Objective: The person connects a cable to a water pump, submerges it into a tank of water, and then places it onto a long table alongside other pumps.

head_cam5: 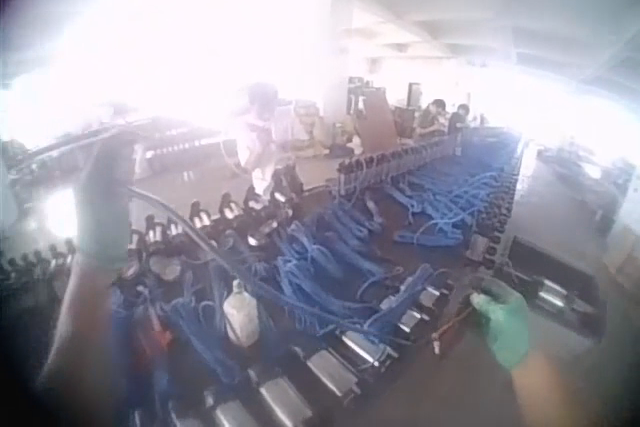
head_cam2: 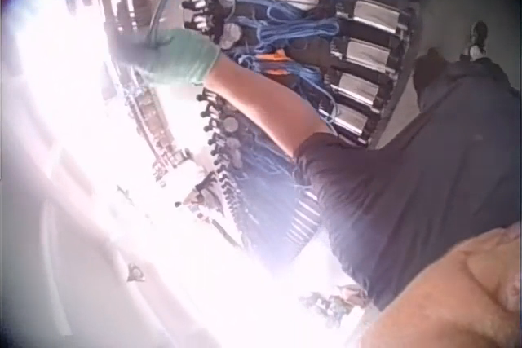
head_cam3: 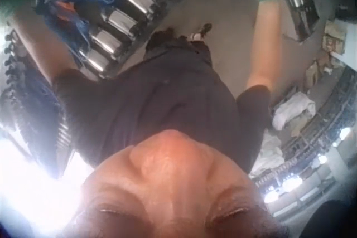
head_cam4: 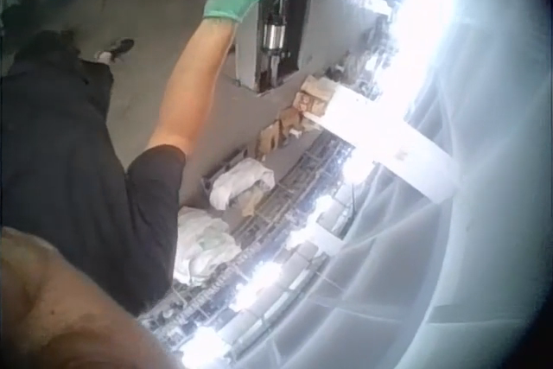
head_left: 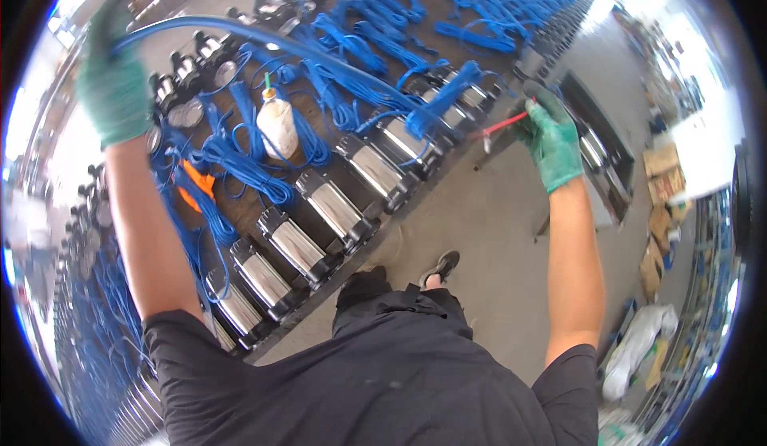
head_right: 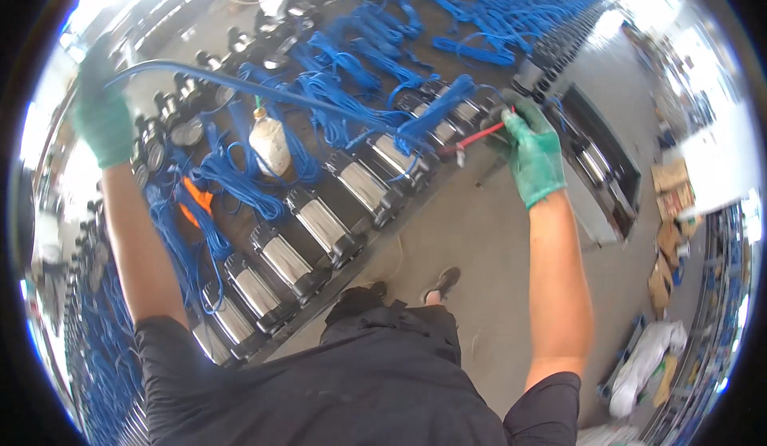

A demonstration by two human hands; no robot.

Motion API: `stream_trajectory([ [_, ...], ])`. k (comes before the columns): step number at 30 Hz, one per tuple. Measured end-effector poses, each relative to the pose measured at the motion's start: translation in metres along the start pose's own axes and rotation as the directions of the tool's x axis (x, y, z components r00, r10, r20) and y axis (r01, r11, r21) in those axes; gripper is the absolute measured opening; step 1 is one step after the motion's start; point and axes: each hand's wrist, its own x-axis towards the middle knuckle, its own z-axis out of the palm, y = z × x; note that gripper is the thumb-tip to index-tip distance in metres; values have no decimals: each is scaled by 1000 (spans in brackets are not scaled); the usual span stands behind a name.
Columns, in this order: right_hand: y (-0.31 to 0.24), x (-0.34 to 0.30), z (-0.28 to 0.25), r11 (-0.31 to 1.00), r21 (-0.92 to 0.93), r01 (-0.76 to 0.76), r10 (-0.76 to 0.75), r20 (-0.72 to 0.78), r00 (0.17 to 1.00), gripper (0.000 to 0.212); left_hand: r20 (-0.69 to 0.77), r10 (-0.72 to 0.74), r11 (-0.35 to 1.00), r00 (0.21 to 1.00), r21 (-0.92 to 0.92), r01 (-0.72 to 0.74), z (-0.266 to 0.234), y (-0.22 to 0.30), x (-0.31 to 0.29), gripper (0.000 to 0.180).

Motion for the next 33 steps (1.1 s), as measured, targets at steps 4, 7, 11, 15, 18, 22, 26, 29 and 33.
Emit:
stream_trajectory([
  [4,35,43,-9,999,-43,-17,25,192,981,35,578,-52,965,814,238,-107,85,39,-75,51],
  [7,55,77,-5,995,-102,-22,53,308,950,40,701,-127,984,702,176,3,147,74,-141,18],
  [11,69,113,-17,995,-98,9,32,409,912,42,832,-380,924,404,320,210,169,107,-237,21],
  [15,70,145,-24,999,-30,-11,25,506,862,42,836,-390,911,386,291,291,165,143,-285,46],
  [18,59,154,-10,999,-8,-35,34,538,842,42,780,-470,857,413,291,425,158,186,-276,44],
  [22,53,138,29,997,-72,41,24,725,689,35,750,-496,354,437,-285,891,162,266,-233,46],
  [26,80,116,75,905,-90,415,-117,886,448,33,826,-482,143,293,-256,956,154,278,-209,60],
  [29,98,112,103,941,51,335,-176,918,355,36,811,-579,-241,-84,-71,968,139,259,-202,58],
  [33,103,102,120,852,139,504,-290,928,235,60,745,-667,189,21,141,972,128,217,-196,34],
])
